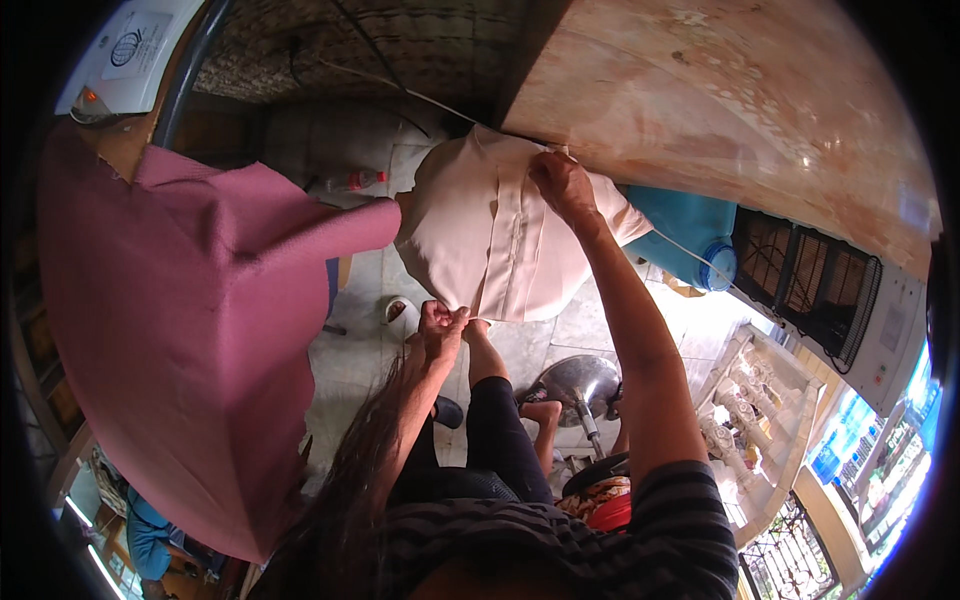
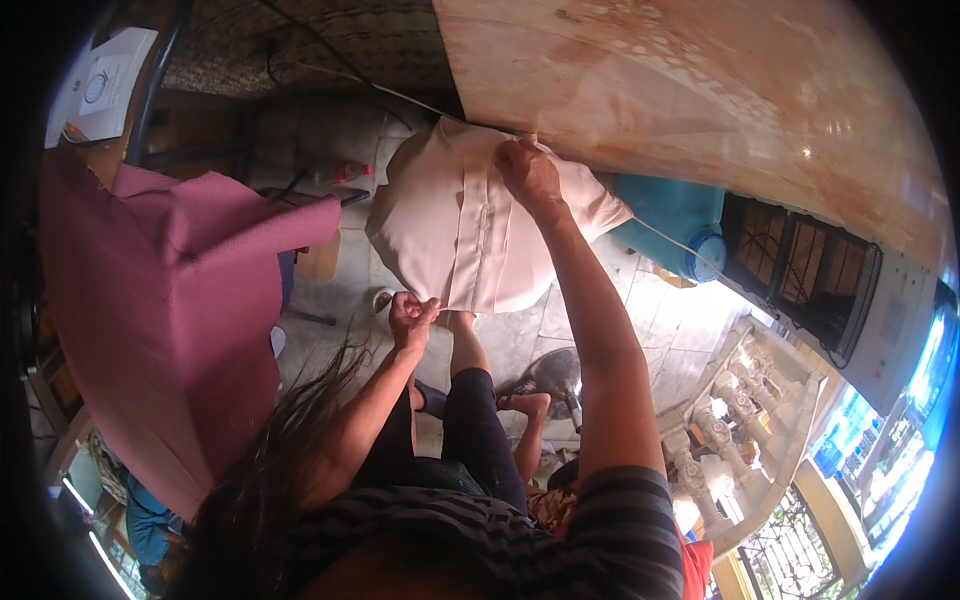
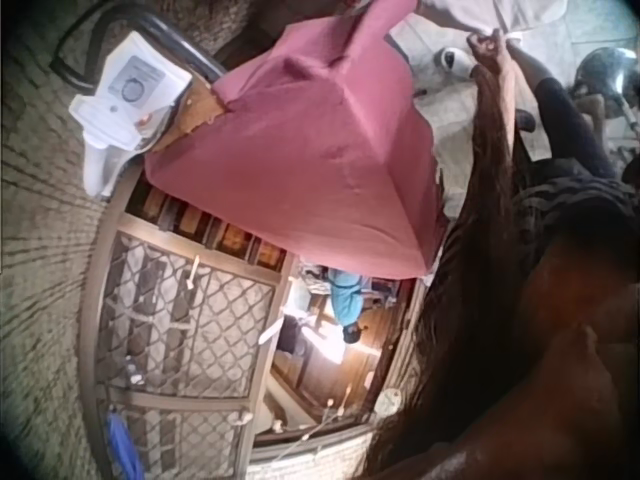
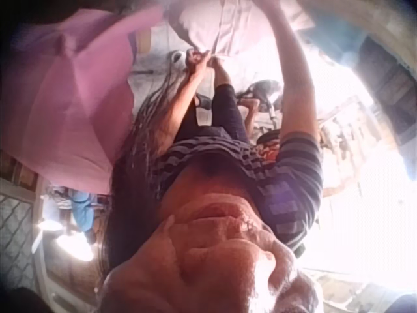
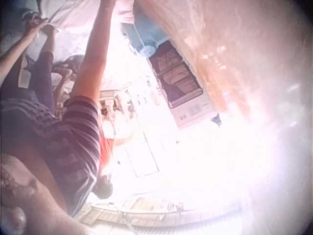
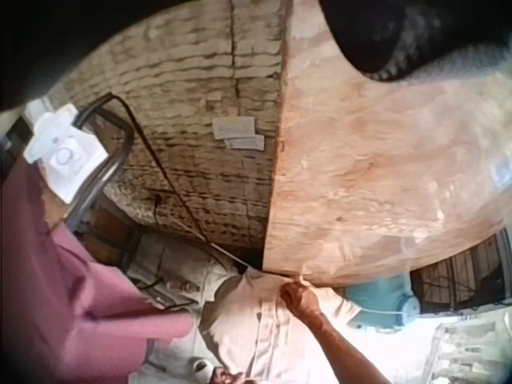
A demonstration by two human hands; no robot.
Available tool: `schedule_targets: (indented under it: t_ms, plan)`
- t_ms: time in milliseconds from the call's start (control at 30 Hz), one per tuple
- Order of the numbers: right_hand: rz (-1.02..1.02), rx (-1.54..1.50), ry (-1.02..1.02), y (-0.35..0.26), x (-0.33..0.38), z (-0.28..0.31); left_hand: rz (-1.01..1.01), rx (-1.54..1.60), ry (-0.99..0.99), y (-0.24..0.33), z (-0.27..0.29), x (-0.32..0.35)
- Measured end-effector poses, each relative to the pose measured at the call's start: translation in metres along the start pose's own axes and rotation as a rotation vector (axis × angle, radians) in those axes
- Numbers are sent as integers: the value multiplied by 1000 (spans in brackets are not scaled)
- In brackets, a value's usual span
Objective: The person irons a light-colored shirt on an ironing board, flipping it to iron both the front and back surfaces.
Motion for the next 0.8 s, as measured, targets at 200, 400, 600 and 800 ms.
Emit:
schedule_targets:
  t_ms: [200,400,600,800]
  plan:
    - [27,5,-51,-4,-6,-7,-112,-159,19,-5,11,-2]
    - [8,-14,-82,-5,-5,-8,-620,-917,9,107,-21,24]
    - [39,36,-24,-16,-10,-7,-834,-1254,-584,104,-104,56]
    - [67,-208,104,-10,1,15,-894,-1410,-752,71,-101,76]
Point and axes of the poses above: each hand's wrist, its own x-axis away from the middle knuckle, its own z-axis out of the back of the hand, y = z × x, the point moved 8 cm from there along -x, towards the middle knuckle, and after that the axes turned 8 degrees about -x, right-handed, at the moved point
